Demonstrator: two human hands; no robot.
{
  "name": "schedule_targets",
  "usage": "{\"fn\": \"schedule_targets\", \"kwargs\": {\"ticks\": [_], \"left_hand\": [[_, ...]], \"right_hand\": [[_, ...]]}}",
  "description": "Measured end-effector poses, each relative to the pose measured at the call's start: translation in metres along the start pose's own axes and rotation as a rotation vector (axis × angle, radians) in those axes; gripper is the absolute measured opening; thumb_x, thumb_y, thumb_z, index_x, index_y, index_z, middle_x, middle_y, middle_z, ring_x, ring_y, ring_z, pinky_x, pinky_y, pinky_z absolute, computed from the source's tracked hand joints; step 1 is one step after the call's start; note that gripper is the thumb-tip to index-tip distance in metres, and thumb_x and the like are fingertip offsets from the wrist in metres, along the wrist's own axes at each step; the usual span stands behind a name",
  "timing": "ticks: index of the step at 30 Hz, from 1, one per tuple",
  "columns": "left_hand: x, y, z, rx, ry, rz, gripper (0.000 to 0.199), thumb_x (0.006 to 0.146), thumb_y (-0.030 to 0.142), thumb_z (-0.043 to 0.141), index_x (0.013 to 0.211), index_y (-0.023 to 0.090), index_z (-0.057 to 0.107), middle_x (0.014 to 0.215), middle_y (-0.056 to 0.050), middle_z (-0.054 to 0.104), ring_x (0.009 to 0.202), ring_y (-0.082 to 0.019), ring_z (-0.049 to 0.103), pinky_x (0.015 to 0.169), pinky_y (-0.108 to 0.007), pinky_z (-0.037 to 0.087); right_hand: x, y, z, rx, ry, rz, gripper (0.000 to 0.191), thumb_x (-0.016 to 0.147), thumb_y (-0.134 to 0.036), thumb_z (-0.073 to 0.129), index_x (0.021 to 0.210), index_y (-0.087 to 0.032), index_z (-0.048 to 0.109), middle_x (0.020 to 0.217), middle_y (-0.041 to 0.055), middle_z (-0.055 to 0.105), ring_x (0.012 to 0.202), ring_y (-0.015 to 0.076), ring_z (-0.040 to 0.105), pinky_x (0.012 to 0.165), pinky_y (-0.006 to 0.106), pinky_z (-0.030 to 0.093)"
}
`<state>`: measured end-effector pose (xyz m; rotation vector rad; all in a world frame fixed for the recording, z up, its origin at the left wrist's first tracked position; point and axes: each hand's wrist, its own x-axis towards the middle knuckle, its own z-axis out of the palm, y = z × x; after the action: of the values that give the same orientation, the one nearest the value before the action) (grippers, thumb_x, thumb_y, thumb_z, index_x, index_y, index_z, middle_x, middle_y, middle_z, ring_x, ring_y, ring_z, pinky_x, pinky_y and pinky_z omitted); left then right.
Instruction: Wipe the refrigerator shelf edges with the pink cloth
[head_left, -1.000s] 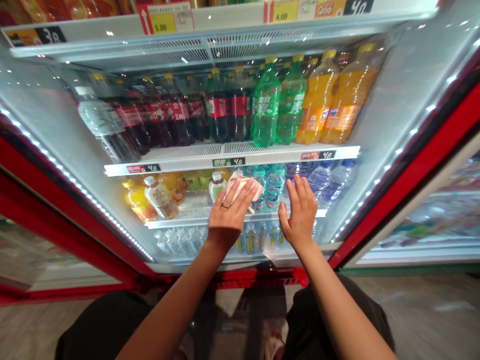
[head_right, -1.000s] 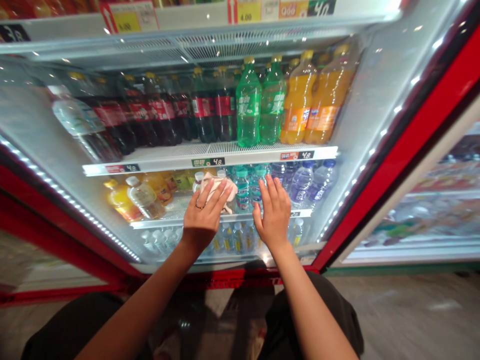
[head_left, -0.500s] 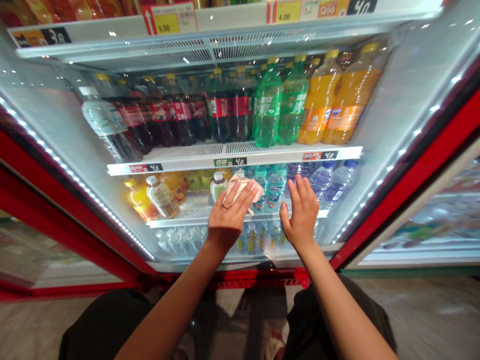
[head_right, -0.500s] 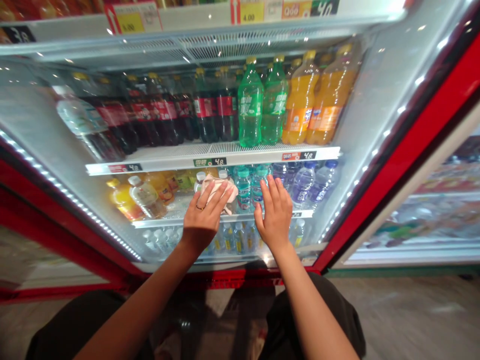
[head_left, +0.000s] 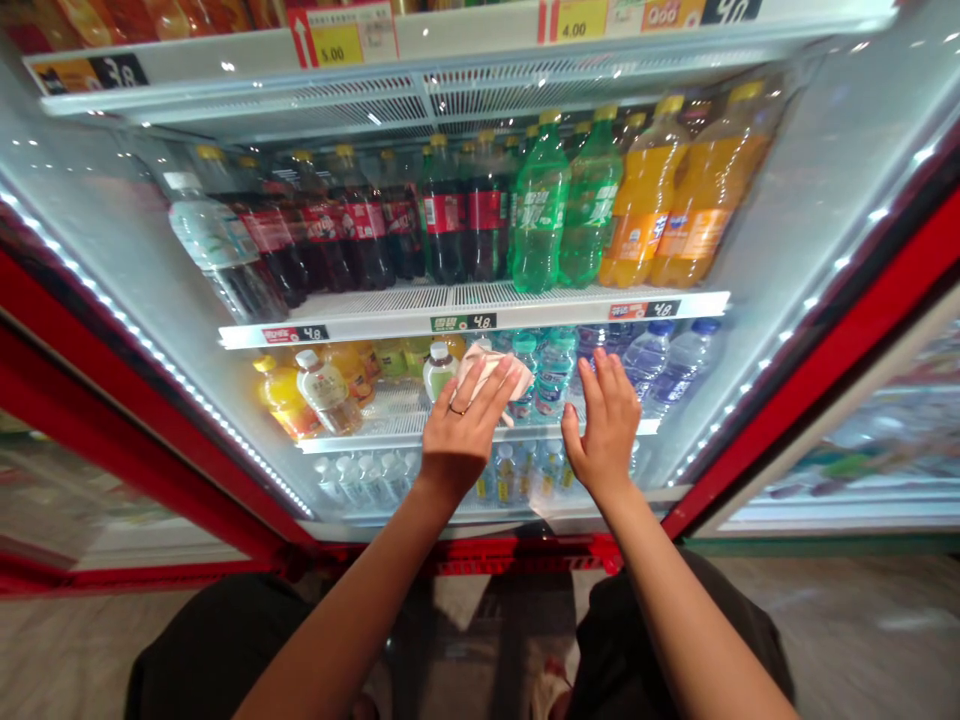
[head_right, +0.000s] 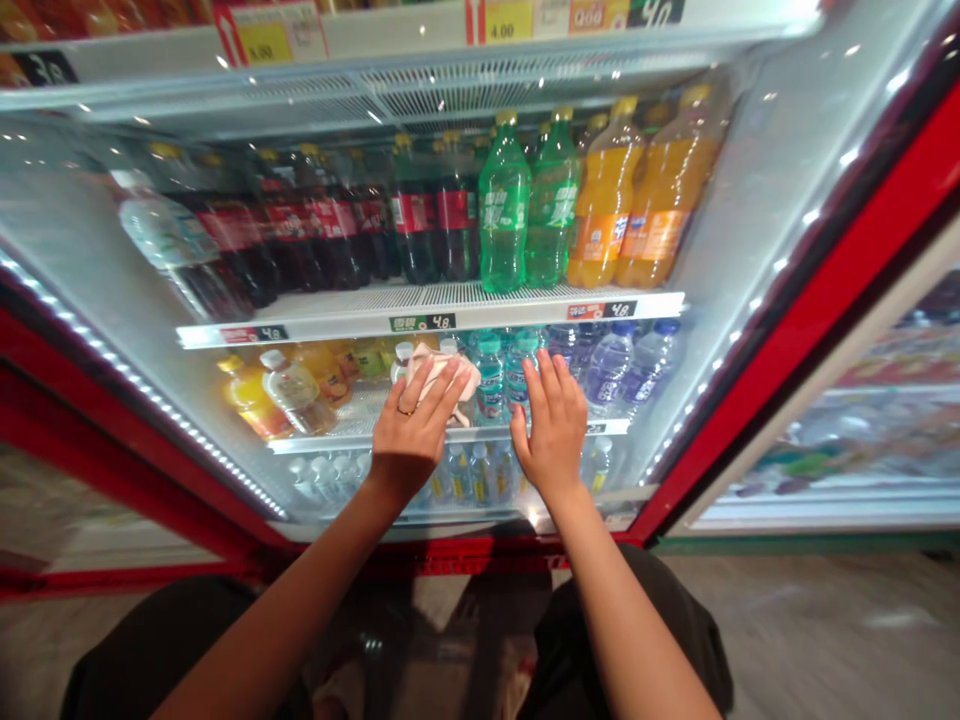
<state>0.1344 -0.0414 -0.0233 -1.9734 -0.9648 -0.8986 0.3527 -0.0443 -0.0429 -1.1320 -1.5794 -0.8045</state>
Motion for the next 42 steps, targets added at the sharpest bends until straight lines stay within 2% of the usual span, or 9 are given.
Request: {"fn": "schedule_targets", "kwargs": {"ticks": [4, 9, 13, 16, 23, 26, 30, 37, 42], "left_hand": [[-0.007, -0.001, -0.001, 0.009, 0.021, -0.039, 0.079, 0.101, 0.004, 0.05, 0.174, 0.022, 0.026, 0.172, 0.0, 0.044, 0.168, -0.02, 0.027, 0.141, -0.04, 0.014], [-0.01, 0.007, 0.002, -0.04, -0.032, -0.029, 0.083, 0.1, 0.004, 0.049, 0.175, 0.023, 0.02, 0.171, -0.002, 0.046, 0.165, -0.023, 0.036, 0.139, -0.044, 0.025], [-0.003, 0.002, 0.001, -0.046, -0.05, -0.007, 0.086, 0.099, 0.005, 0.051, 0.175, 0.025, 0.017, 0.173, -0.001, 0.042, 0.166, -0.023, 0.034, 0.14, -0.043, 0.022], [-0.004, -0.005, -0.003, -0.015, -0.019, -0.031, 0.082, 0.101, 0.006, 0.052, 0.175, 0.023, 0.02, 0.172, -0.002, 0.044, 0.167, -0.022, 0.033, 0.14, -0.043, 0.02], [-0.019, -0.001, -0.001, -0.008, -0.013, -0.048, 0.08, 0.101, 0.002, 0.049, 0.174, 0.023, 0.023, 0.169, -0.003, 0.05, 0.164, -0.023, 0.039, 0.136, -0.044, 0.031], [-0.013, -0.003, 0.002, -0.027, -0.023, -0.007, 0.08, 0.102, 0.006, 0.05, 0.175, 0.024, 0.02, 0.169, -0.003, 0.048, 0.163, -0.021, 0.04, 0.139, -0.042, 0.023], [-0.005, -0.013, -0.001, -0.022, -0.002, 0.004, 0.081, 0.102, 0.007, 0.052, 0.175, 0.025, 0.02, 0.171, -0.002, 0.047, 0.166, -0.02, 0.034, 0.141, -0.04, 0.014], [-0.021, -0.01, -0.006, -0.005, -0.031, -0.062, 0.082, 0.1, 0.001, 0.049, 0.174, 0.024, 0.022, 0.169, -0.004, 0.05, 0.162, -0.024, 0.043, 0.135, -0.044, 0.033], [-0.018, -0.01, -0.003, -0.022, -0.039, 0.0, 0.081, 0.102, 0.005, 0.05, 0.174, 0.025, 0.02, 0.168, -0.002, 0.05, 0.158, -0.021, 0.048, 0.137, -0.041, 0.029]], "right_hand": [[0.001, 0.0, -0.001, -0.01, -0.008, 0.012, 0.084, 0.104, -0.022, 0.051, 0.177, -0.032, 0.011, 0.179, 0.0081, 0.037, 0.163, 0.0325, 0.039, 0.127, 0.054, 0.042], [0.001, -0.002, 0.0, 0.005, 0.0, -0.016, 0.086, 0.102, -0.02, 0.052, 0.177, -0.033, 0.011, 0.181, 0.0065, 0.032, 0.164, 0.0322, 0.038, 0.127, 0.053, 0.043], [0.002, -0.005, 0.002, 0.003, -0.008, -0.021, 0.086, 0.102, -0.019, 0.052, 0.177, -0.032, 0.011, 0.181, 0.0074, 0.032, 0.164, 0.0322, 0.038, 0.126, 0.053, 0.044], [0.002, -0.007, 0.003, 0.002, -0.018, -0.008, 0.086, 0.103, -0.02, 0.052, 0.177, -0.033, 0.01, 0.18, 0.0077, 0.035, 0.163, 0.0316, 0.039, 0.126, 0.053, 0.044], [0.002, -0.011, 0.003, -0.007, -0.041, 0.011, 0.085, 0.104, -0.022, 0.05, 0.177, -0.033, 0.007, 0.178, 0.0092, 0.039, 0.163, 0.0324, 0.04, 0.126, 0.054, 0.043], [0.002, -0.014, 0.004, 0.009, -0.035, -0.015, 0.087, 0.103, -0.021, 0.052, 0.177, -0.033, 0.008, 0.179, 0.0075, 0.036, 0.164, 0.0306, 0.038, 0.127, 0.052, 0.043], [0.003, -0.016, 0.006, 0.018, -0.024, -0.053, 0.087, 0.102, -0.019, 0.053, 0.177, -0.031, 0.01, 0.181, 0.0067, 0.032, 0.165, 0.0293, 0.035, 0.127, 0.049, 0.043], [0.003, -0.019, 0.009, 0.003, -0.04, -0.044, 0.087, 0.102, -0.021, 0.052, 0.177, -0.031, 0.009, 0.179, 0.0084, 0.037, 0.163, 0.0298, 0.039, 0.124, 0.049, 0.044], [0.0, -0.024, 0.013, -0.006, -0.086, -0.036, 0.091, 0.1, -0.022, 0.052, 0.177, -0.033, 0.005, 0.179, 0.0083, 0.037, 0.161, 0.0328, 0.042, 0.125, 0.053, 0.043]]}}
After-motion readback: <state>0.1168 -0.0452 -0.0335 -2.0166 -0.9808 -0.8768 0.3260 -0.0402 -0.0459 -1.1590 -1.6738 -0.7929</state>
